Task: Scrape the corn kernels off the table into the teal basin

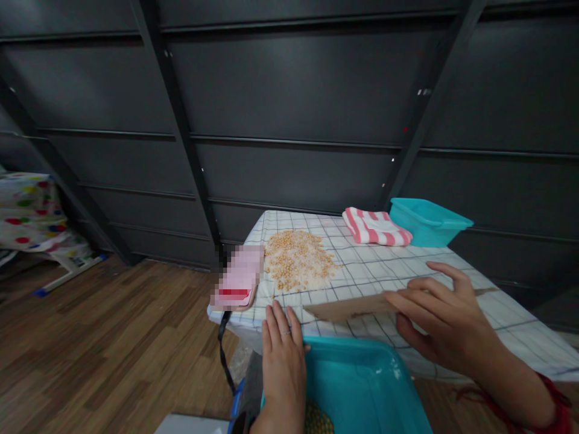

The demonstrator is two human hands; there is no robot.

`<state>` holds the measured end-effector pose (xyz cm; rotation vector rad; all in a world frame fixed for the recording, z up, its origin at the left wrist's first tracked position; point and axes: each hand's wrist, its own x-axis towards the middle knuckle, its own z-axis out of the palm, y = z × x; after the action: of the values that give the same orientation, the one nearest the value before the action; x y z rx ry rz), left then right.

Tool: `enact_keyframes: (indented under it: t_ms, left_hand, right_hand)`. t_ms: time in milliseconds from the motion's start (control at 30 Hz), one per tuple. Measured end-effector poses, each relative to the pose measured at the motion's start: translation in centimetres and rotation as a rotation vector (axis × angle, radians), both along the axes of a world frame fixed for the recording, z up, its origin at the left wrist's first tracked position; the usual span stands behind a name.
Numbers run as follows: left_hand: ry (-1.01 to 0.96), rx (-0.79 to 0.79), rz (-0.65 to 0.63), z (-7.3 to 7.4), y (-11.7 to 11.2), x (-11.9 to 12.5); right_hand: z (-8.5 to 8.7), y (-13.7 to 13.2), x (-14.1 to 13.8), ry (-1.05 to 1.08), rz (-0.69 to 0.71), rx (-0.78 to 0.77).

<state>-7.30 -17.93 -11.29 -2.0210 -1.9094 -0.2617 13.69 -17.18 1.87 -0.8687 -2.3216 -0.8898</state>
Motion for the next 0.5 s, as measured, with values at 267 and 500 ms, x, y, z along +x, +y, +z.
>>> enact_keyframes:
  t_ms: [267, 500]
  left_hand:
    - [-0.015, 0.033, 0.017, -0.6, 0.2, -0.1]
    - [-0.012, 0.007, -0.004, 0.9, 0.1, -0.4]
  right_hand:
    - [-0.4, -1.2, -0.2, 0.042, 0.043, -0.021]
    - [-0.7, -0.4, -2.0, 0.08, -0.03, 0.032]
